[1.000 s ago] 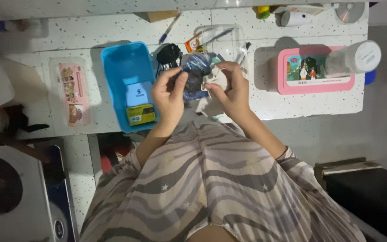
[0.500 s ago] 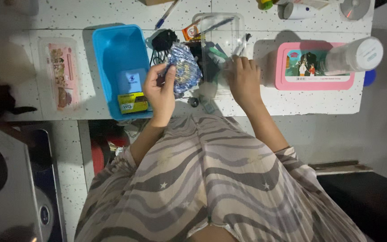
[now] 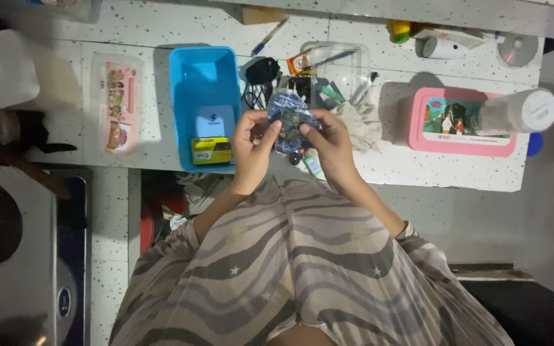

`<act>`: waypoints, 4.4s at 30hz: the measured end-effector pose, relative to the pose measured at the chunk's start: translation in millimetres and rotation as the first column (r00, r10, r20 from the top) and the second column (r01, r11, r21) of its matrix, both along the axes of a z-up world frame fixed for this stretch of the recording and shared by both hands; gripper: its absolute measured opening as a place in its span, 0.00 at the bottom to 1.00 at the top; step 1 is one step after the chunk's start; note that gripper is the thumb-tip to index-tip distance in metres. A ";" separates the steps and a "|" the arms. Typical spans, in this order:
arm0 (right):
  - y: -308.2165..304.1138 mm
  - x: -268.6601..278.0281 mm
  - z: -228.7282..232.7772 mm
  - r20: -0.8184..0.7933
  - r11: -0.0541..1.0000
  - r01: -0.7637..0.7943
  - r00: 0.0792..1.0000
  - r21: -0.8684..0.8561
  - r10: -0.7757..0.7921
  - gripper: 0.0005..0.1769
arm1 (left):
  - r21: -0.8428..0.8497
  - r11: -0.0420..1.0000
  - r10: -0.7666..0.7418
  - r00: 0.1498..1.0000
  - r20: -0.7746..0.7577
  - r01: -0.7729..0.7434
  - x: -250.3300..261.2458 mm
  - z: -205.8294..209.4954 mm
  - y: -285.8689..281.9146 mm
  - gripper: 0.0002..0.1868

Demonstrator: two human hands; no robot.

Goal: The person wipes several small items with a cloth and places them into a blue plastic container. Items handled include a blue card, a black rectangular object, a yellow packet, a foil-wrapped item, and a white box. The person uses a cloth to wipe each item before placing it in the container.

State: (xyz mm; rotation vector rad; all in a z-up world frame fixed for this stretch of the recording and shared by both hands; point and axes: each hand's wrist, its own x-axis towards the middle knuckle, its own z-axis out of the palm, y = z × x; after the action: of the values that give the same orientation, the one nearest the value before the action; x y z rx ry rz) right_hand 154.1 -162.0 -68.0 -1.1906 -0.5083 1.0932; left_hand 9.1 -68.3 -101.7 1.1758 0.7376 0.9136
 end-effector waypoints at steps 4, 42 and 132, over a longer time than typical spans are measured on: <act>7.5 -14.7 0.8 0.088 0.997 0.073 0.993 -0.002 -0.073 0.11 | -0.001 0.992 -0.126 0.991 0.051 0.126 -23.4 3.3 22.1 0.13; 83.3 -147.2 0.4 0.403 0.899 0.369 0.804 0.236 -0.436 0.25 | -0.161 0.853 -0.504 0.864 -0.002 0.497 -149.1 30.7 141.9 0.19; 129.2 -161.6 -180.1 0.788 0.792 0.070 0.183 -0.607 0.588 0.18 | 0.168 0.287 0.357 0.057 -0.932 0.943 -125.8 -148.6 126.6 0.17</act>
State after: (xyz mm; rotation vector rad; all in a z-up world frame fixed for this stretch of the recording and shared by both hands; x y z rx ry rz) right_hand -7.5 -32.8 -248.1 -2.3889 -1.5658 0.6006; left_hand -116.7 58.3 -250.3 3.0642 0.7062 -0.4573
